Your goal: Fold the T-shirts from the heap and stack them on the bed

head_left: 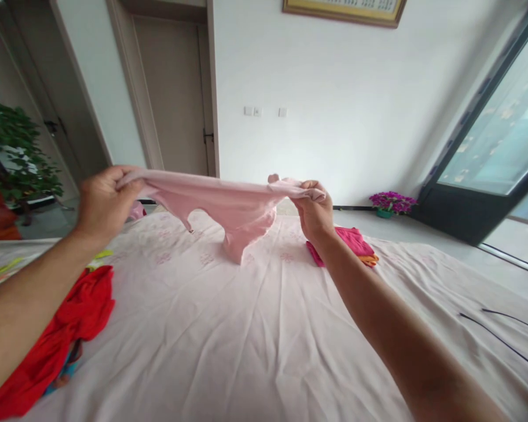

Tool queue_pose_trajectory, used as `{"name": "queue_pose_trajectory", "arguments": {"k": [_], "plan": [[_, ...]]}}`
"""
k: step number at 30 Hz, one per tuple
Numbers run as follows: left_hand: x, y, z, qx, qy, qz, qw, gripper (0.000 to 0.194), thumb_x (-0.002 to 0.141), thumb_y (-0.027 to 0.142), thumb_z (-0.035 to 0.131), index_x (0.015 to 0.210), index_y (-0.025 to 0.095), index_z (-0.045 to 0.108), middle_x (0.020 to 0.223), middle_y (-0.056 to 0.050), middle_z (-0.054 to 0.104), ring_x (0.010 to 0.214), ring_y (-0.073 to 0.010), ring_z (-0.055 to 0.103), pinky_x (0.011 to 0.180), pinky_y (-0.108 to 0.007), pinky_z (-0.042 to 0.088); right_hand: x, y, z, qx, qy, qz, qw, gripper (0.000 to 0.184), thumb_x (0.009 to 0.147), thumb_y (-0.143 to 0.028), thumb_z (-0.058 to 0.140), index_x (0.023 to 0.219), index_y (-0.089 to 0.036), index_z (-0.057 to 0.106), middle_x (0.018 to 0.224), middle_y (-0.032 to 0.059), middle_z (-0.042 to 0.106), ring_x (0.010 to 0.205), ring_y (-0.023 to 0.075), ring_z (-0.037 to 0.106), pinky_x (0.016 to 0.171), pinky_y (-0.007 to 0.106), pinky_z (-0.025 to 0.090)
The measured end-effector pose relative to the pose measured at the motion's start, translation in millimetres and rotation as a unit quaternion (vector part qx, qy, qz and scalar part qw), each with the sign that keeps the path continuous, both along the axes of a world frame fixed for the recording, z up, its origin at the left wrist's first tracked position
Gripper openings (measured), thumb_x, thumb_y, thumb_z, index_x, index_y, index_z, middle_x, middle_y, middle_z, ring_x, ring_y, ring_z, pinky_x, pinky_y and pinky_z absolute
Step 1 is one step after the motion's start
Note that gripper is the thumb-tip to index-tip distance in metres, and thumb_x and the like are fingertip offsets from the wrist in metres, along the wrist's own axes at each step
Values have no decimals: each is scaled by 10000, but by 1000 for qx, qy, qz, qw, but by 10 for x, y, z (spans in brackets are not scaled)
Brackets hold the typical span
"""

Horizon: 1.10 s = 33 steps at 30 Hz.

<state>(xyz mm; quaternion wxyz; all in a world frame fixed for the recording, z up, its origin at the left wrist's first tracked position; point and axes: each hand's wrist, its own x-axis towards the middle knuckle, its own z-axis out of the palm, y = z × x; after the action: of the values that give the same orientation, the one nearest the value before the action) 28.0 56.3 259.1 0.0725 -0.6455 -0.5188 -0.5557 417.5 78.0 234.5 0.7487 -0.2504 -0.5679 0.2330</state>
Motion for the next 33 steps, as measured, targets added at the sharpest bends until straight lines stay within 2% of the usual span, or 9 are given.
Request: {"name": "queue_pose_trajectory", "arguments": {"k": [3,7,10,14,20,23,27,29,33], "plan": [[-143,-261,-634,-123,49,-32,991,431,819,417,534,1116,143,685,995,-7,716,899,-165,629,883,-274,463,200,-180,-616,-84,-132,-24,987,151,654,-209,611,797,-200,565,767,-26,586,710,130,533,681,255,456],[-283,-468,-1561,-283,123,-134,942,227,708,281,561,882,209,689,967,-23,733,979,-222,648,923,-279,462,447,-411,-1468,-218,-316,3,924,130,631,-181,568,750,-184,621,700,-6,622,660,156,558,637,268,444],[-297,-583,-1936,-356,170,-188,900,256,696,185,504,876,238,679,996,-25,716,1018,-211,637,924,-272,455,562,-560,-1740,-237,-423,55,873,391,636,-165,642,1025,-171,682,945,43,704,859,203,643,775,304,494],[-268,-684,-1980,-365,214,-197,884,285,721,155,472,901,251,671,1026,-32,689,1043,-206,621,928,-282,447,571,-704,-1644,-250,-521,22,816,650,677,-238,727,1314,-200,601,1171,96,684,1025,249,635,877,347,486],[-297,-810,-1882,-363,271,-195,870,207,705,140,450,806,234,605,913,-28,646,874,-189,606,781,-261,433,442,-1013,-1388,-124,-674,-24,728,194,711,-113,618,840,-227,707,825,51,697,842,219,602,805,320,442],[-411,-880,-1913,-396,283,-189,853,215,641,123,445,771,227,580,850,-12,641,806,-181,594,724,-257,399,476,-1133,-1328,-127,-662,54,737,273,708,-86,582,875,-249,724,827,25,709,823,195,614,806,309,455],[-559,-840,-1873,-514,265,-194,793,184,631,215,510,766,236,633,747,4,669,705,-195,600,610,-259,370,632,-961,-1374,-252,-573,179,759,381,675,-63,533,932,-241,752,879,10,747,811,173,674,733,273,510],[-522,-743,-1797,-540,245,-197,781,167,677,314,555,773,238,668,721,2,686,686,-204,616,592,-261,382,686,-718,-1460,-325,-496,150,791,311,702,-95,536,908,-202,744,826,29,746,736,171,691,658,264,525],[-129,-478,-1687,-430,214,-156,863,267,802,440,524,852,232,685,888,-34,736,847,-223,668,763,-289,463,638,-126,-1652,-426,-395,-78,810,191,798,-213,591,939,-162,709,726,65,729,535,176,660,528,279,510]]}}
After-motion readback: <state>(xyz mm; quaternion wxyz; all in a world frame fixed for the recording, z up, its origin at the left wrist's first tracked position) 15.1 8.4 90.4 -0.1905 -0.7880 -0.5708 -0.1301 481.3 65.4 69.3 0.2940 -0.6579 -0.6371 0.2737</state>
